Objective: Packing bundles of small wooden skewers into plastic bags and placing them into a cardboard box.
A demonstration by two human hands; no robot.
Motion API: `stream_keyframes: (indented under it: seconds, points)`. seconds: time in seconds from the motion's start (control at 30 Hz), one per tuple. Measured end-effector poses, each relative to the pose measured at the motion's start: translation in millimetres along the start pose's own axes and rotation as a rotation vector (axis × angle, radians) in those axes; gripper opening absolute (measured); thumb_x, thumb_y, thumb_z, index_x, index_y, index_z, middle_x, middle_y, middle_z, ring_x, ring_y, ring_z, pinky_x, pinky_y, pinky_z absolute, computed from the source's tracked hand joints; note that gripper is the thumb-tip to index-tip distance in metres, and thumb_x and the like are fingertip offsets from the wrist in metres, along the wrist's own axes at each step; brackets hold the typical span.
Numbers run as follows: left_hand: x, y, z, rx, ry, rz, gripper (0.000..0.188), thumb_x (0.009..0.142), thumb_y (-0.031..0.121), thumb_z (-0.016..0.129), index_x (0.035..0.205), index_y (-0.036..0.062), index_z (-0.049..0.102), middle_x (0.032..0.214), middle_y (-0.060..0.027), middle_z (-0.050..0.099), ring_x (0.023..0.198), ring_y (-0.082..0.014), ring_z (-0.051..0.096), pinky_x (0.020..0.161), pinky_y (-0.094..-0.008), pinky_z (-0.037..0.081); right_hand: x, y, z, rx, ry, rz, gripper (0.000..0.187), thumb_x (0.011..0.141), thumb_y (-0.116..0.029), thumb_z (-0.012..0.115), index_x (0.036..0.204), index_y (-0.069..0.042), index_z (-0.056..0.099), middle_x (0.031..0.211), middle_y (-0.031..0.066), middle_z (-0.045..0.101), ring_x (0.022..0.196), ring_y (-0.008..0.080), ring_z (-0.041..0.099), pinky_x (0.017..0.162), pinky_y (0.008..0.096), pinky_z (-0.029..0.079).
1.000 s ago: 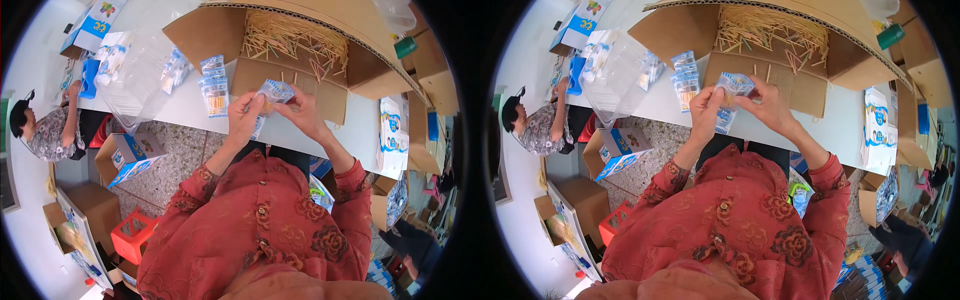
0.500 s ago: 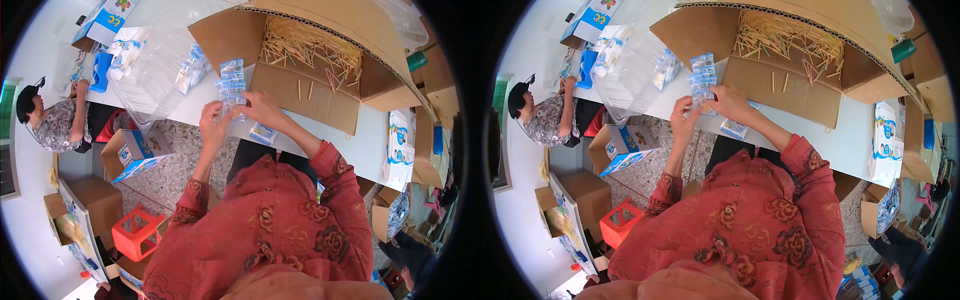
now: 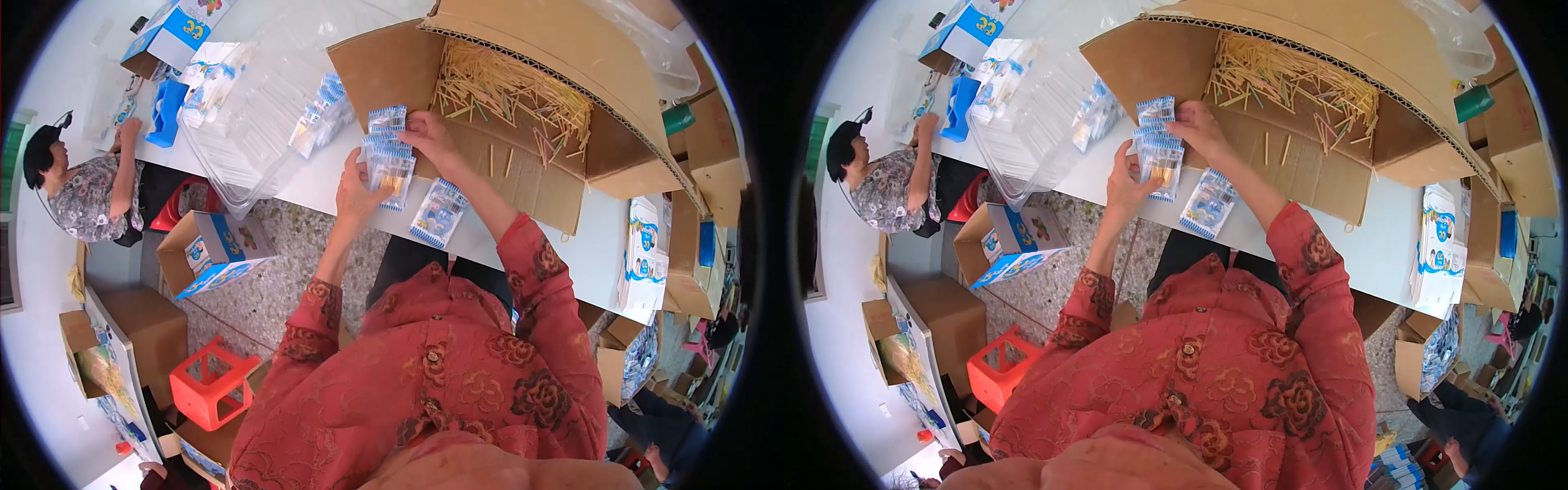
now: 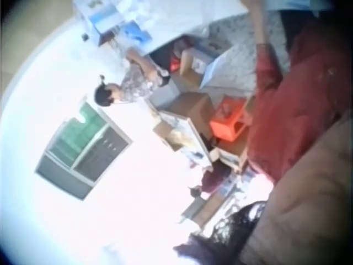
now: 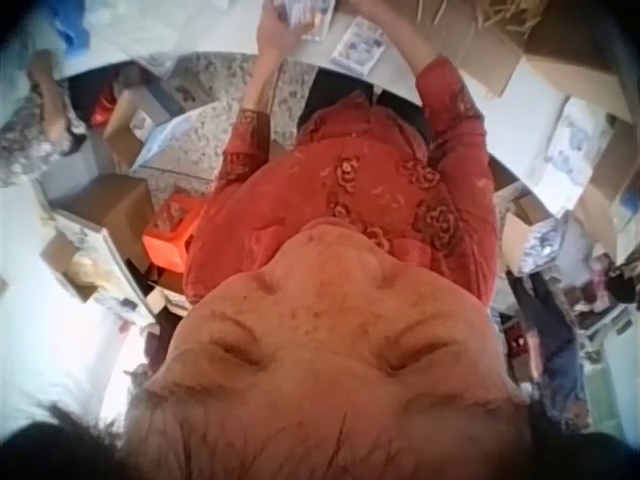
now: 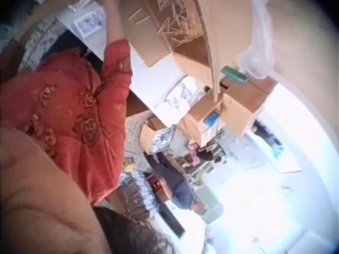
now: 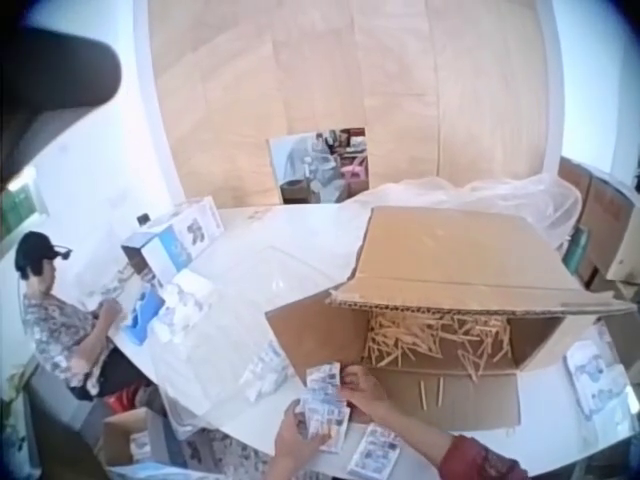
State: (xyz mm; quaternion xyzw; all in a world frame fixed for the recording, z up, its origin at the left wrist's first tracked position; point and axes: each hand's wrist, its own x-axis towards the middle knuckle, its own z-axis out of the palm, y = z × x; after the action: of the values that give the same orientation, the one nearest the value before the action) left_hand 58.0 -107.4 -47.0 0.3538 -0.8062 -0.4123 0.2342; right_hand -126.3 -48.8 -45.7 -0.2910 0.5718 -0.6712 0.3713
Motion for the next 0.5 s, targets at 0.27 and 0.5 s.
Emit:
stream_keyframes:
  seconds: [0.27,0.5]
  points:
    - [-6.8,-2.3,5.1,-0.289,-0.005,0.018,0.071,0.062,0.007,0.076,0.124,0.0006,0.042,0.107,-0.0133,0.06,0.092,-0.0236,0.059,0.081,-0.0346,0.047,5.2,-18.1,-5.6,-0.219,-0.321,0.181,0.034,0.088,-0.027,0.06,0.113,-0.004,0.055,0.095,0.0003,0.061,0.083,0.0074,0.055,0.074,0.0229,0.045]
    - [-27.3,0.2,5.4,-0.277,0.092,0.061,0.065,0.064,0.003,0.074,0.121,0.0008,0.044,0.107,-0.0117,0.06,0.093,-0.0203,0.057,0.084,-0.0321,0.046,-32.6,-30.4,-10.8,-0.131,-0.469,0.149,0.042,0.087,-0.019,0.063,0.122,-0.004,0.048,0.109,0.0034,0.058,0.104,0.0104,0.052,0.09,0.0278,0.043]
